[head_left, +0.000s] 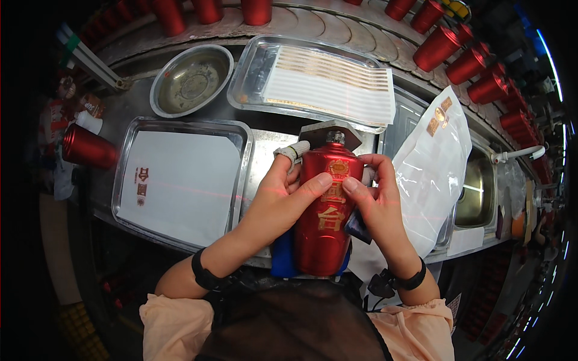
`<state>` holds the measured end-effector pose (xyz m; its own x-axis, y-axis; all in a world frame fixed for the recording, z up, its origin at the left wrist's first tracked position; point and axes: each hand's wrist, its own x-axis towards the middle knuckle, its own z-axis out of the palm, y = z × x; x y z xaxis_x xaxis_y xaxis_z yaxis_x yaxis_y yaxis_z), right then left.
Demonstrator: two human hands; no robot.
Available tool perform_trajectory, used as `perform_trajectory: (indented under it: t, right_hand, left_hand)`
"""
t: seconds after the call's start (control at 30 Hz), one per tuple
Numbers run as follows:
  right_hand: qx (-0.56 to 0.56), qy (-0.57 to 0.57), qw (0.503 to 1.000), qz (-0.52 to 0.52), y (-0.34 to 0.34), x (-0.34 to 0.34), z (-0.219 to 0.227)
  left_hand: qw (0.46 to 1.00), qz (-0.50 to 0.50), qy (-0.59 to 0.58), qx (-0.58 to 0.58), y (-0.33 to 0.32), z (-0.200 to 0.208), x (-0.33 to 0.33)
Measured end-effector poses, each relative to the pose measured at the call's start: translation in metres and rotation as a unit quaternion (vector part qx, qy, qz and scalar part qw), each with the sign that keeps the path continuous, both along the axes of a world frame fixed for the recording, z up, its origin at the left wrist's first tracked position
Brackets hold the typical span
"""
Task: Applying and smoothing labels onto red liquor bottles using a hand tool.
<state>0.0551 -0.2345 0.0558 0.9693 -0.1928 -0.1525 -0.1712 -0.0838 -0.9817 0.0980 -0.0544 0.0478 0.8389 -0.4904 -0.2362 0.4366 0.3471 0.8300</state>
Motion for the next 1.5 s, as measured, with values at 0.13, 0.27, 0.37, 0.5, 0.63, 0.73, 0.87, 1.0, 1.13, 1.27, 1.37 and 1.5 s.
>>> perform_trajectory:
  t: [0.13,0.27,0.37,0.5,0.63,0.73,0.87,1.0,1.13,1.27,1.37,1.5]
  right_hand:
    - [0.012,0.011,1.0,-0.009,0.002,0.002,-0.001]
    - [0.008,0.002,1.0,-0.012,0.002,0.003,-0.002]
    - [0.003,-0.003,1.0,-0.01,0.003,0.003,-0.001]
    - [0.003,-0.013,1.0,0.002,0.001,0.003,0.0]
    - [0.044,0.007,0.999,0.005,-0.002,-0.002,0.002]
    - [0.038,0.005,0.999,0.007,-0.002,-0.002,0.003]
    - [0.013,0.002,1.0,0.012,-0.001,-0.001,0.001]
    - [0.001,-0.01,1.0,0.007,-0.001,0.001,-0.001]
    - [0.042,0.008,0.999,0.02,-0.006,0.002,0.003]
    - [0.031,0.025,0.999,0.03,-0.006,0.0,0.005]
    - [0.062,0.011,0.997,0.045,-0.017,-0.003,-0.006]
    - [0.145,0.03,0.988,0.045,-0.022,-0.018,-0.01]
  left_hand:
    - [1.0,0.015,0.016,0.001,-0.003,0.0,0.0]
    - [1.0,0.015,0.019,-0.001,-0.004,0.002,0.0]
    - [1.0,0.019,0.019,-0.001,-0.005,0.002,-0.001]
    - [1.0,0.022,0.011,-0.006,-0.001,-0.005,-0.002]
    - [0.999,0.015,0.027,-0.008,0.003,-0.008,-0.001]
    - [1.0,0.009,-0.013,0.008,0.0,-0.007,-0.003]
    - [0.999,0.004,-0.023,0.023,-0.001,-0.002,-0.005]
    - [0.999,0.001,-0.025,0.028,-0.001,-0.003,-0.004]
    - [0.998,0.019,-0.053,0.035,-0.005,0.002,-0.003]
    - [0.994,-0.006,-0.072,0.084,-0.004,0.003,0.0]
    - [0.995,-0.002,-0.045,0.085,-0.003,0.002,-0.001]
    - [0.995,-0.006,-0.07,0.077,0.007,-0.008,-0.01]
